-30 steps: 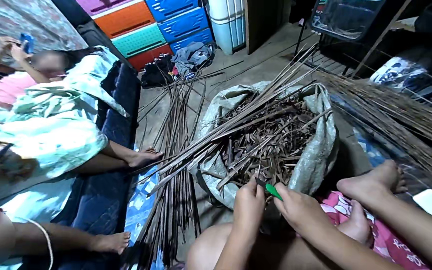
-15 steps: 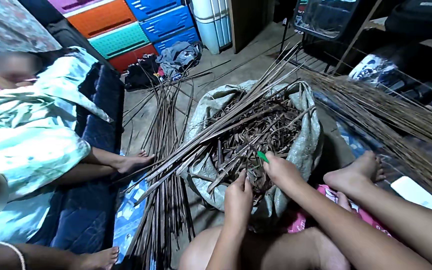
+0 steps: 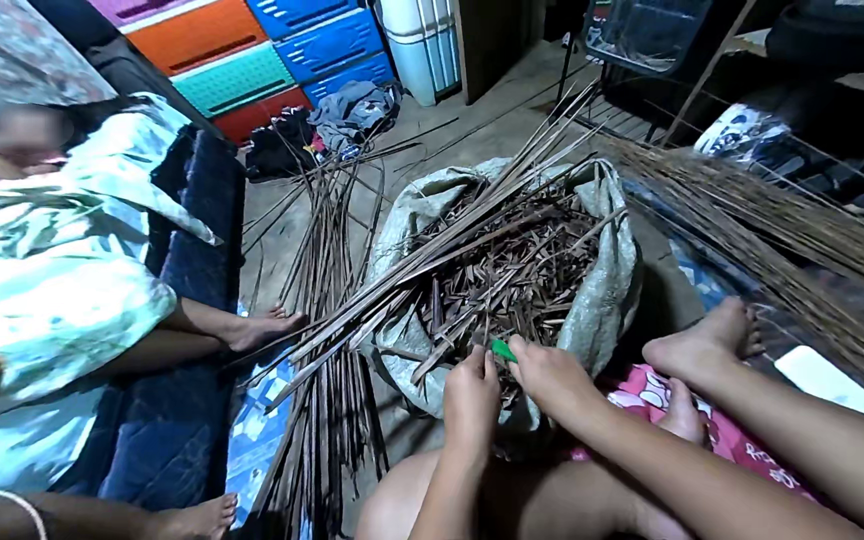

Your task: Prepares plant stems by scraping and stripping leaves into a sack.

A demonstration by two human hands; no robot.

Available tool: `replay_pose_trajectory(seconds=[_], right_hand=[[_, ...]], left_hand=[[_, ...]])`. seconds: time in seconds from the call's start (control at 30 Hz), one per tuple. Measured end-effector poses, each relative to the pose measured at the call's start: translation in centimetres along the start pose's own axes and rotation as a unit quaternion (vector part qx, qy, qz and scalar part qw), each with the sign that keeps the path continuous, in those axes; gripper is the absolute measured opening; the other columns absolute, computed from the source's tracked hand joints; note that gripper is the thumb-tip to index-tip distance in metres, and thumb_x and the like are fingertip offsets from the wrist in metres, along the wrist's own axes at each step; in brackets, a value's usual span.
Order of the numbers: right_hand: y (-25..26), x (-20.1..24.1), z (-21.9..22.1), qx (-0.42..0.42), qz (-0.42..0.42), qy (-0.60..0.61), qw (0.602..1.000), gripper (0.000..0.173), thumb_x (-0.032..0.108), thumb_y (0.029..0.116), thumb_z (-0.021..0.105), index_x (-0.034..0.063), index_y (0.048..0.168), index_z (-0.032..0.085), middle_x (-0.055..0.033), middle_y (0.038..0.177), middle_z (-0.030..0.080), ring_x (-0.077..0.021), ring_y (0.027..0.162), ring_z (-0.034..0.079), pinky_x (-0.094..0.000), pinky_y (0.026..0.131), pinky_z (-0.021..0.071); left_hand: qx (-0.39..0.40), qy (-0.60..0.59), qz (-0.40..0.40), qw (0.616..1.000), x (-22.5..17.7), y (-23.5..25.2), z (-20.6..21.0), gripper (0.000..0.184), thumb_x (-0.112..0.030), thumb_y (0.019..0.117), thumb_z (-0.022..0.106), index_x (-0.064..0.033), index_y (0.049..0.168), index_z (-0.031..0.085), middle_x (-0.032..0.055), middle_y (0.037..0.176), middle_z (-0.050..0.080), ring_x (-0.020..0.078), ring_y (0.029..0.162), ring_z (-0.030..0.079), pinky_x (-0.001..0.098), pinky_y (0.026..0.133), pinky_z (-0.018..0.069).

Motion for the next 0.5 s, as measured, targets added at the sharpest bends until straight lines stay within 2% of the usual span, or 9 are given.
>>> replay_pose_trajectory(seconds=[0.03, 0.07, 0.17, 0.27, 0.33, 0.4, 0.43, 0.5], right_hand=[[0.8, -0.4, -0.4, -0.013, 0.012, 0.001, 1.0, 0.036, 0.025, 0.1117, 0.041, 0.001, 0.136, 0.053, -0.0248, 0.119, 0.069, -0.0428, 0.113, 0.069, -0.0585, 0.09, 0.0546], [1.6, -1.0, -0.9, -0.025, 0.031, 0.004, 0.999, 0.037, 0.025, 0.1118, 0.04, 0.0005, 0.137, 0.052, -0.0253, 0.12, 0.068, -0.0432, 0.113, 0.068, -0.0588, 0.091, 0.0542], [3.0, -3.0, -2.7, -0.045, 0.068, 0.025, 0.996, 0.037, 0.026, 0.1113, 0.04, 0.0019, 0.136, 0.053, -0.0247, 0.12, 0.069, -0.0429, 0.113, 0.068, -0.0593, 0.091, 0.0538], [1.5, -2.1, -2.2, -0.011, 0.011, 0.053, 0.998, 0.035, 0.028, 0.1106, 0.042, 0.0023, 0.13, 0.056, -0.0246, 0.113, 0.069, -0.0431, 0.109, 0.068, -0.0604, 0.09, 0.0529], [0.0, -1.1, -1.0, 0.002, -0.036, 0.058, 0.998, 0.033, 0.027, 0.1092, 0.044, 0.0013, 0.125, 0.058, -0.0243, 0.107, 0.07, -0.0432, 0.104, 0.069, -0.0608, 0.086, 0.0533], [-1.1, -0.9, -0.2, -0.017, -0.073, 0.051, 0.996, 0.031, 0.025, 0.1074, 0.047, -0.0005, 0.12, 0.06, -0.0246, 0.099, 0.07, -0.0442, 0.096, 0.071, -0.0605, 0.08, 0.0543], [-1.3, -1.0, -0.1, -0.033, -0.081, 0.045, 0.995, 0.03, 0.024, 0.1067, 0.048, -0.0009, 0.117, 0.06, -0.0246, 0.096, 0.07, -0.0442, 0.093, 0.071, -0.0601, 0.078, 0.0546], [-0.9, -1.4, -0.4, -0.059, -0.083, 0.036, 0.994, 0.029, 0.023, 0.107, 0.049, -0.0015, 0.117, 0.061, -0.0253, 0.097, 0.07, -0.045, 0.094, 0.071, -0.0603, 0.078, 0.0547]], left_hand=[[0.009, -0.002, -0.003, 1.0, 0.0, 0.0, 0.2, 0.035, -0.022, 0.1093, 0.049, -0.0041, 0.131, 0.069, 0.0167, 0.095, 0.075, 0.0303, 0.087, 0.072, 0.0512, 0.085, 0.0559], [0.013, -0.005, -0.004, 1.0, 0.0, 0.0, 0.4, 0.037, -0.023, 0.1096, 0.048, -0.0062, 0.138, 0.065, 0.0167, 0.099, 0.075, 0.0301, 0.089, 0.073, 0.0508, 0.087, 0.0557], [0.0, -0.024, -0.006, 1.0, 0.2, 0.0, 0.2, 0.037, -0.023, 0.1097, 0.048, -0.0073, 0.139, 0.065, 0.0147, 0.097, 0.076, 0.0271, 0.085, 0.073, 0.0486, 0.085, 0.0569], [0.005, -0.051, -0.002, 0.999, 0.5, 0.2, 0.2, 0.036, -0.023, 0.1095, 0.049, -0.0043, 0.136, 0.066, 0.0148, 0.096, 0.075, 0.0256, 0.082, 0.072, 0.047, 0.083, 0.0575], [0.024, -0.099, -0.003, 0.995, 0.5, 0.2, 0.3, 0.034, -0.022, 0.1095, 0.05, -0.0025, 0.131, 0.068, 0.0115, 0.089, 0.073, 0.0199, 0.073, 0.068, 0.0407, 0.075, 0.0572], [0.038, -0.183, -0.005, 0.982, 0.6, 0.2, 0.5, 0.03, -0.017, 0.1093, 0.046, -0.0023, 0.12, 0.07, 0.0016, 0.071, 0.066, 0.008, 0.056, 0.059, 0.027, 0.056, 0.0507], [0.049, -0.244, -0.01, 0.969, 0.6, 0.1, 0.7, 0.03, -0.015, 0.1098, 0.045, -0.0005, 0.122, 0.068, -0.0008, 0.067, 0.064, 0.0043, 0.05, 0.054, 0.0222, 0.049, 0.0451], [0.071, -0.342, -0.023, 0.937, 0.7, 0.0, 1.2, 0.032, -0.013, 0.1102, 0.044, 0.0036, 0.129, 0.064, -0.0008, 0.062, 0.062, 0.0023, 0.044, 0.047, 0.0187, 0.042, 0.038]])
Point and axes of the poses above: each hand's wrist, its own y-axis towards the middle knuckle, its own z-axis out of the palm, x = y × z, the point moved 10 cm from there along y, towards the middle knuckle
